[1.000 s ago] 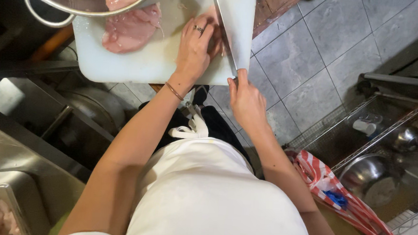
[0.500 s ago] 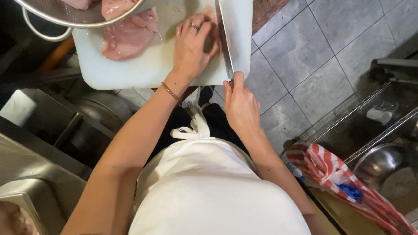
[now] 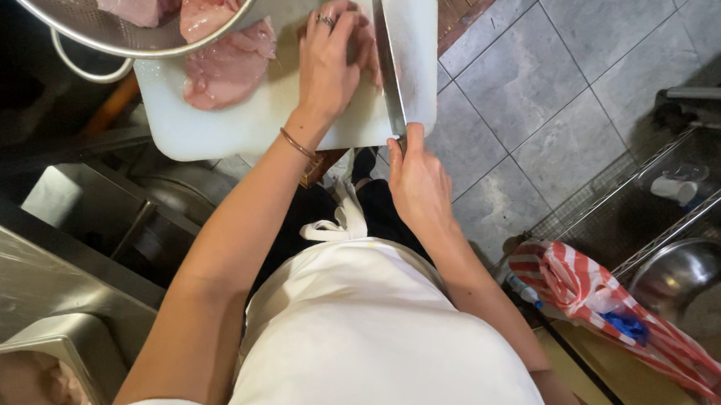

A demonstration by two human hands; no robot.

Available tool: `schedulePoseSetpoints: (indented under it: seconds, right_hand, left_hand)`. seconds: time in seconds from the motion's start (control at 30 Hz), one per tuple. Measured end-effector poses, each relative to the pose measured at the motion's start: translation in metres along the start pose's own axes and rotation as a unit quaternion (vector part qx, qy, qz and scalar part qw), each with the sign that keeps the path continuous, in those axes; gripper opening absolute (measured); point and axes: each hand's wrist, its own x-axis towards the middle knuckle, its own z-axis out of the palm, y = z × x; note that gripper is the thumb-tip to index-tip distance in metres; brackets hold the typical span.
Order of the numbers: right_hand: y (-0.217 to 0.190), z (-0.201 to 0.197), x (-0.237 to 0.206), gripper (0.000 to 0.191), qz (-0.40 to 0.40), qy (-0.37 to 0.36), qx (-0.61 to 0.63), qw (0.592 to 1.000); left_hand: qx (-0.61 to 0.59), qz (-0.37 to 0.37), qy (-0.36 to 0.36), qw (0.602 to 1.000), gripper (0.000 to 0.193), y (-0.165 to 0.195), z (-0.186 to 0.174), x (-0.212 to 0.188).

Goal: The person cuts raw chicken pieces on a white cutting board using a large cleaver, trimming and portioning the meat one piece at a time and placing the cut pieces into a metal colander beside the board. They continue portioning chicken throughout the episode.

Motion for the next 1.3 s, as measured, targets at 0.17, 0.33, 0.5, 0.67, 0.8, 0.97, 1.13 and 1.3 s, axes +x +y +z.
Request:
schedulePoseSetpoints:
  seconds: [0.17, 0.33, 0.5, 0.67, 0.8, 0.97, 1.13, 1.3]
  right_hand:
    - [-0.003, 0.004, 0.003, 0.027, -0.005, 0.007, 0.011, 1.000]
    - [-0.006, 0.007, 0.000, 0.027, 0.012, -0.003, 0.012, 1.000]
    - [-0.004, 0.006, 0.000, 0.027, 0.000, 0.016, 0.008, 1.000]
    - [-0.004, 0.003, -0.004, 0.026, -0.016, 0.029, 0.014, 0.999]
    - [-0.005, -0.006, -0.004, 0.026, -0.002, 0.018, 0.003, 1.000]
    - [-0.009, -0.023, -0.006, 0.026, 0.011, -0.003, -0.001, 1.000]
    - [-0.010, -0.045, -0.007, 0.029, 0.052, -0.033, 0.003, 0.998]
    - [0.003, -0.071, -0.012, 0.024, 0.052, 0.025, 0.065, 0.996]
  left_hand:
    - [0.013, 0.061, -0.013, 0.998, 0.020, 0.005, 0.001, -0.006]
    - [0.045, 0.097, -0.039, 0.994, 0.016, 0.008, -0.001, -0.008]
    - [0.048, 0.102, -0.047, 0.993, 0.018, 0.011, 0.000, -0.004]
    - [0.064, 0.102, -0.059, 0.991, 0.017, 0.014, 0.001, -0.003]
    - [0.060, 0.103, -0.066, 0.991, 0.018, 0.018, 0.001, 0.000]
    - [0.067, 0.091, -0.077, 0.991, 0.018, 0.025, 0.001, 0.002]
    - [0.062, 0.066, -0.088, 0.992, 0.022, 0.029, 0.000, 0.006]
    - [0.098, 0.067, -0.118, 0.986, 0.050, 0.044, -0.003, -0.002]
